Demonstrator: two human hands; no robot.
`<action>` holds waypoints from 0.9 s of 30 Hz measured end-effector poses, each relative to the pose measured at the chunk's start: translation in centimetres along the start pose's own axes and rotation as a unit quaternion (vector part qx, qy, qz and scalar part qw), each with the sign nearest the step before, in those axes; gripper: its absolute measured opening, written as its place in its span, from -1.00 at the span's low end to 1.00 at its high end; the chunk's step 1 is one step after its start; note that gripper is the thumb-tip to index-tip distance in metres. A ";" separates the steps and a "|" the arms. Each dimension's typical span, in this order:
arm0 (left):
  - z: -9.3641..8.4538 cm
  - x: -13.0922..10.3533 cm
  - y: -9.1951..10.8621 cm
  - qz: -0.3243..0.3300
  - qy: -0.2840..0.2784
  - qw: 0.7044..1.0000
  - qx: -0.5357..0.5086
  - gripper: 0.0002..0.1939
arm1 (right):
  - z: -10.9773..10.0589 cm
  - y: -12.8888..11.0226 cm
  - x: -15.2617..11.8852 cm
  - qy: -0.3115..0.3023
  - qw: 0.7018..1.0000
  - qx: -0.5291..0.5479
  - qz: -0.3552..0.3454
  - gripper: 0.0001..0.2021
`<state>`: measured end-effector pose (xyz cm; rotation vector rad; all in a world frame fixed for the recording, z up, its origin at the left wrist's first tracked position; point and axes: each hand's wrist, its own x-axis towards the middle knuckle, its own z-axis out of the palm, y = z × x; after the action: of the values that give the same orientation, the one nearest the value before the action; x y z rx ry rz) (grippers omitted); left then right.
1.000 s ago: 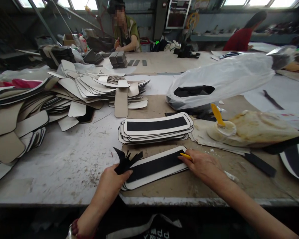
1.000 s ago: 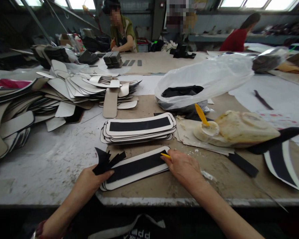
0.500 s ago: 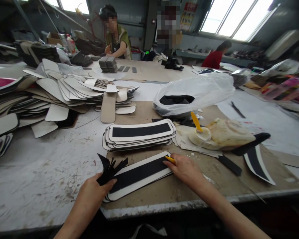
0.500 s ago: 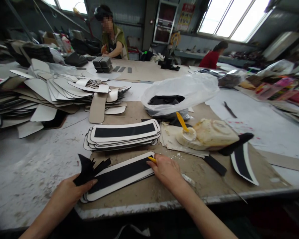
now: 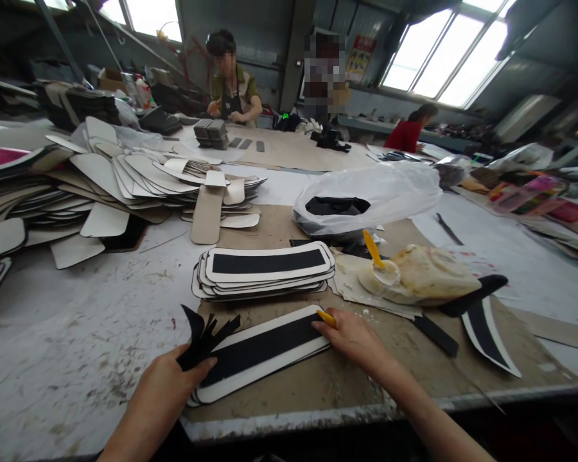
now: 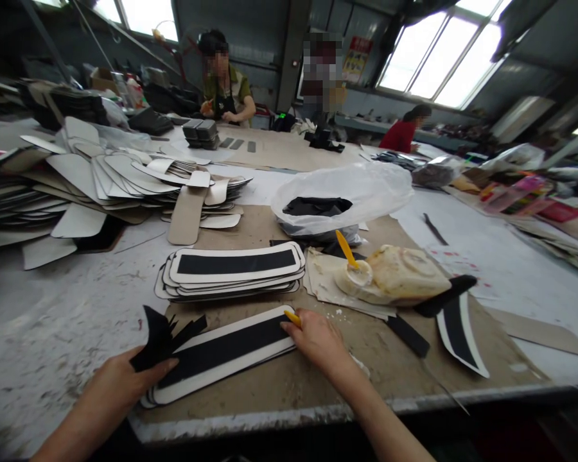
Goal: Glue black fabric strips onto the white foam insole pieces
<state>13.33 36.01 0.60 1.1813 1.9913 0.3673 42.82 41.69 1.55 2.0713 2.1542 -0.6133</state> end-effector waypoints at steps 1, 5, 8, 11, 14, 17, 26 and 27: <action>0.0 0.0 0.0 -0.002 -0.003 1.000 0.001 -0.60 | -0.1 0.0 0.0 0.002 1.000 0.000 -0.001 -0.69; 0.1 0.0 -0.2 0.010 -0.005 1.000 -0.017 -0.63 | -0.9 0.4 -0.2 0.035 0.999 -0.019 0.011 -0.66; 0.2 -0.1 -0.5 0.030 -0.002 0.999 -0.031 -0.66 | -1.5 0.8 -0.7 0.075 0.997 -0.018 0.006 -0.66; 0.3 0.0 -0.7 0.039 0.003 0.999 -0.038 -0.67 | -1.7 0.7 -1.2 0.116 0.993 -0.001 -0.028 -0.67; 0.3 -0.1 -0.7 0.041 0.013 0.998 -0.047 -0.66 | -1.6 0.2 -1.6 0.138 0.990 -0.006 -0.037 -0.66; 0.3 -0.3 -0.7 0.046 0.027 0.997 -0.058 -0.67 | -1.3 -0.4 -2.0 0.159 0.986 -0.033 -0.036 -0.67; -0.6 -0.9 -0.8 0.057 0.007 0.978 -0.199 -0.71 | -2.6 -0.9 -2.9 0.212 0.976 0.036 -0.022 -0.68; -0.9 -1.0 -0.9 0.058 -0.005 0.971 -0.232 -0.70 | -2.9 -0.8 -2.9 0.205 0.977 0.065 -0.015 -0.68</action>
<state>12.43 34.81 1.15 0.9924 1.7011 0.8341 42.87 39.93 5.33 2.4163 2.4166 -0.3601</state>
